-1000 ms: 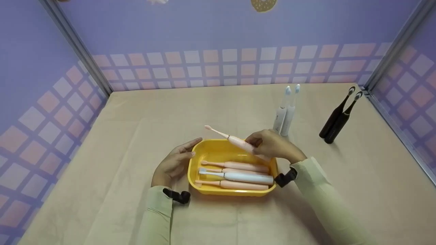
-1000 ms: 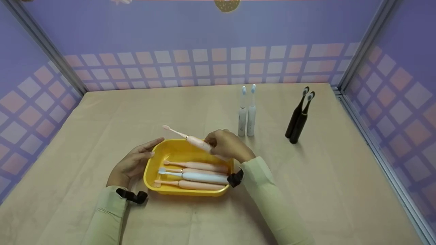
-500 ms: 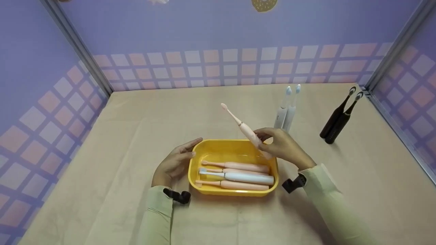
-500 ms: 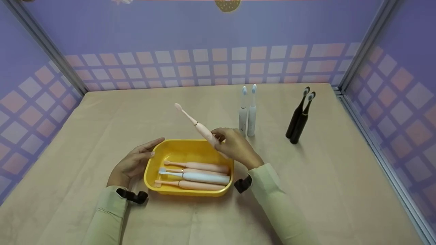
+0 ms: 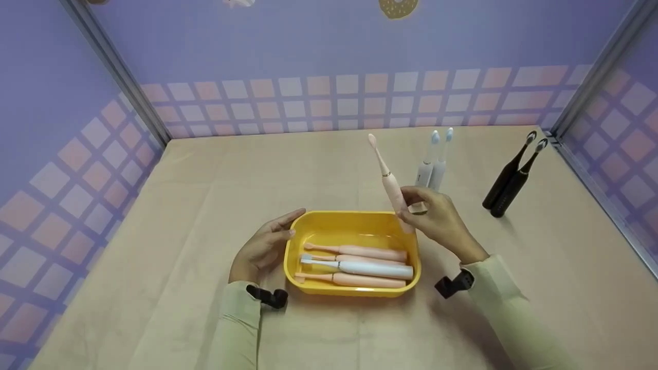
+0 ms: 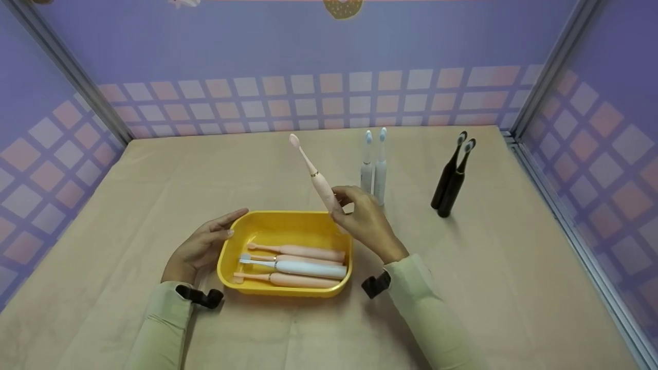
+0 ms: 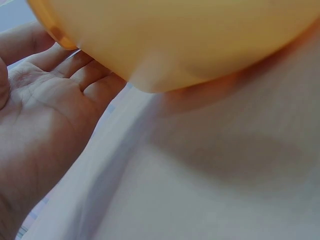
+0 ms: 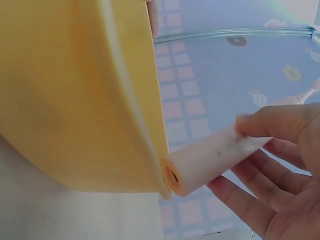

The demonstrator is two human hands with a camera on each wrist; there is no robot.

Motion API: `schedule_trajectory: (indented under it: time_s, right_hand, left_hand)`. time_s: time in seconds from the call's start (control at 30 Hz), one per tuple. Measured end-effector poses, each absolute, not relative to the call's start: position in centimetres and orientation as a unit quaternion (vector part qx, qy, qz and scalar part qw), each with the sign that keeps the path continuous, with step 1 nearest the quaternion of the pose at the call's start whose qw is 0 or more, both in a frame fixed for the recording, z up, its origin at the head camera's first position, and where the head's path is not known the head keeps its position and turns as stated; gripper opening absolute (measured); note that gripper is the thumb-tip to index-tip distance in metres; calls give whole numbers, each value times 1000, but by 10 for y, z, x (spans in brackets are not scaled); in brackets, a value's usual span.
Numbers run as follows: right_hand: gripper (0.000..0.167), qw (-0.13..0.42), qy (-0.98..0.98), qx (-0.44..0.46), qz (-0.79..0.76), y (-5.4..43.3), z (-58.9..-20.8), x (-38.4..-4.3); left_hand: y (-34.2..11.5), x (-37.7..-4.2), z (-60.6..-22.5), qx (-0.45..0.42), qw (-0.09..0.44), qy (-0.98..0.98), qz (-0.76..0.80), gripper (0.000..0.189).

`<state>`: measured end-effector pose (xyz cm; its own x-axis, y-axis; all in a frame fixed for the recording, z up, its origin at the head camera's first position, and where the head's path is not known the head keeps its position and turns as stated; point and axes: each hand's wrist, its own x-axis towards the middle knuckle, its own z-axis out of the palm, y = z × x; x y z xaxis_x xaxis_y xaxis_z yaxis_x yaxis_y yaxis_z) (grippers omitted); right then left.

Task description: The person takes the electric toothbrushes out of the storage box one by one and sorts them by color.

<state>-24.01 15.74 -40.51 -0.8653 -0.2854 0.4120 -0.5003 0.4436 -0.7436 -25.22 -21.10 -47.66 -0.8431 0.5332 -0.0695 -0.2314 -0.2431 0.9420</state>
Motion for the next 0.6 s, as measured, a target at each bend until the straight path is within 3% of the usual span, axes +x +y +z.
schedule_trajectory:
  time_s: [0.6]
  right_hand:
    - [36, 151, -829, 151, 516, 168, -412, -231]
  left_hand:
    - [-211, -251, -475, 137, 244, 573, 770, 58]
